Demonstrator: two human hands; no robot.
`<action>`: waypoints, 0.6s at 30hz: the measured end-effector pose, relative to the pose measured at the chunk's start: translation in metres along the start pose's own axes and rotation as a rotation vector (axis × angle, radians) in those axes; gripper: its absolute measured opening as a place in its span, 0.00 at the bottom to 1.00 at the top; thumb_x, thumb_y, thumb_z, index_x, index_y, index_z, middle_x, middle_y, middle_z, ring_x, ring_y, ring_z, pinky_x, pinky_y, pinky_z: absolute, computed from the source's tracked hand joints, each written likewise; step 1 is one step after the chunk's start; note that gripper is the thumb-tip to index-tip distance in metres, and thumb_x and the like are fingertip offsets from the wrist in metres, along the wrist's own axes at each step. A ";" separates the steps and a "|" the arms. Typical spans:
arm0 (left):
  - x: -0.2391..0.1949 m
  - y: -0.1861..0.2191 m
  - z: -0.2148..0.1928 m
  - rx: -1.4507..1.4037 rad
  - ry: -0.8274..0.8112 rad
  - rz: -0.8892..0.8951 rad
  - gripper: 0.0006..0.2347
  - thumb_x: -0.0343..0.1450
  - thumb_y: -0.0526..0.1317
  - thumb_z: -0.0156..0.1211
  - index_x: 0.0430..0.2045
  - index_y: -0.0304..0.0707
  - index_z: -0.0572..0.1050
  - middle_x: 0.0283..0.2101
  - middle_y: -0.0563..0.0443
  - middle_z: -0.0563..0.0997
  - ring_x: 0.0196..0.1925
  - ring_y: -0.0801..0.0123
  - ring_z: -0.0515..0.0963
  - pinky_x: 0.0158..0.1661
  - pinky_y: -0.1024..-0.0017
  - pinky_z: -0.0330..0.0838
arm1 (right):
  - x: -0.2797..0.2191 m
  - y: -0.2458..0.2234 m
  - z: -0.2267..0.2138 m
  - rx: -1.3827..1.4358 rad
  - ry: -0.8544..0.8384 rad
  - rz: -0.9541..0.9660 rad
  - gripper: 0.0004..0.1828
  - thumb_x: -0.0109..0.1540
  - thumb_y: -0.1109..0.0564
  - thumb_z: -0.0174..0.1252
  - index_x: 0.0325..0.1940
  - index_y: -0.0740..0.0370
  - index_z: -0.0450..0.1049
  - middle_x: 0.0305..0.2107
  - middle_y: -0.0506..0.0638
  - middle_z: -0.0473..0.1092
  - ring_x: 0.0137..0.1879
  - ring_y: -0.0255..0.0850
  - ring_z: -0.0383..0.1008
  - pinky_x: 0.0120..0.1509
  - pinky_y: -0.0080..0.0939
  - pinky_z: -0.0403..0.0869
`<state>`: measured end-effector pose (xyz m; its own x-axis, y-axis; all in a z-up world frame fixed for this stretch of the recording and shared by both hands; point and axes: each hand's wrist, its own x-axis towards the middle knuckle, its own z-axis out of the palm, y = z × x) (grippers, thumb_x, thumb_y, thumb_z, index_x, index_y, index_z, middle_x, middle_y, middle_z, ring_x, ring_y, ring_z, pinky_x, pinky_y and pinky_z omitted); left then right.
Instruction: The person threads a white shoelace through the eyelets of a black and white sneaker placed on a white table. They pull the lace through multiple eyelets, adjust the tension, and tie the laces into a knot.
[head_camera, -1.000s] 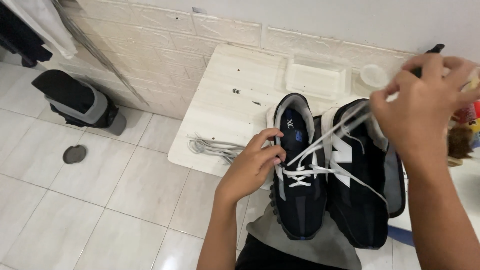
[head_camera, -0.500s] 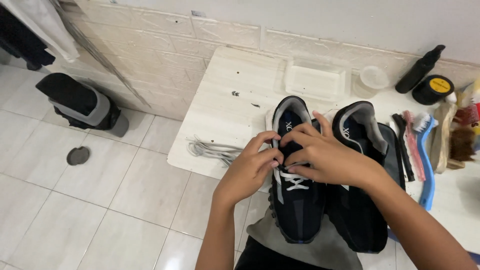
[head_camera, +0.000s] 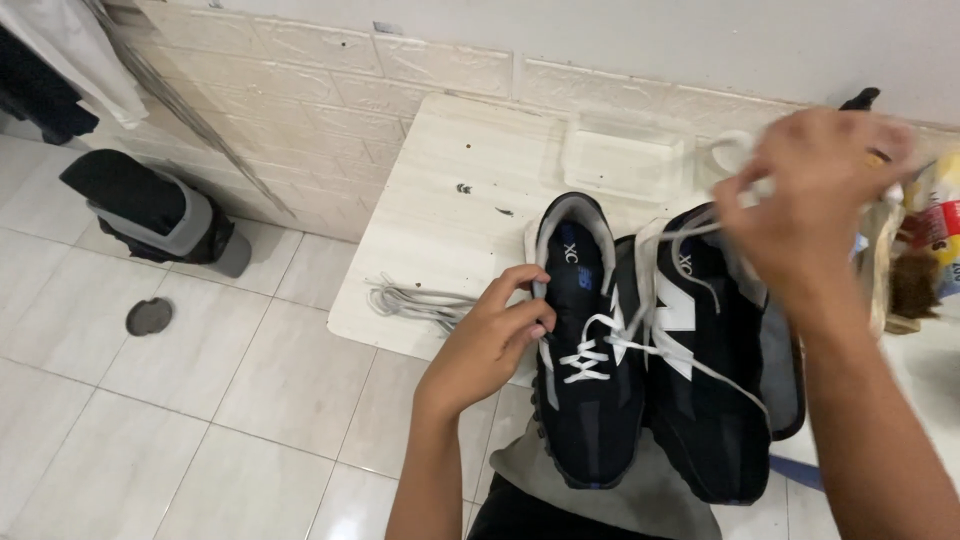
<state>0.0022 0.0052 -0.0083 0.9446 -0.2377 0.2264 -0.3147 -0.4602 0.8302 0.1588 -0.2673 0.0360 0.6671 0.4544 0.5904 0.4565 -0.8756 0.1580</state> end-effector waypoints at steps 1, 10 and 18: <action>0.000 0.001 -0.001 -0.008 0.004 -0.014 0.08 0.75 0.36 0.42 0.31 0.41 0.72 0.59 0.49 0.63 0.48 0.65 0.75 0.40 0.70 0.66 | -0.002 0.021 0.002 -0.050 0.068 0.027 0.07 0.69 0.54 0.62 0.39 0.55 0.72 0.51 0.51 0.72 0.67 0.53 0.66 0.75 0.53 0.46; 0.011 0.011 0.028 0.392 0.265 0.150 0.07 0.67 0.42 0.56 0.29 0.38 0.76 0.51 0.44 0.70 0.57 0.51 0.61 0.52 0.52 0.65 | -0.005 -0.027 -0.082 0.056 -0.896 -0.095 0.14 0.55 0.35 0.56 0.36 0.38 0.80 0.43 0.29 0.74 0.59 0.34 0.67 0.80 0.58 0.44; 0.016 0.023 0.049 0.573 0.234 0.245 0.02 0.65 0.34 0.63 0.27 0.42 0.77 0.36 0.57 0.76 0.49 0.61 0.70 0.61 0.50 0.53 | -0.006 -0.059 -0.041 0.652 -0.576 -0.296 0.13 0.64 0.52 0.49 0.51 0.54 0.72 0.49 0.46 0.66 0.44 0.44 0.72 0.46 0.48 0.66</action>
<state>0.0058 -0.0508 -0.0105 0.8147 -0.2307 0.5321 -0.4613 -0.8137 0.3535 0.1034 -0.2251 0.0556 0.5807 0.8098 0.0837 0.7801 -0.5242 -0.3415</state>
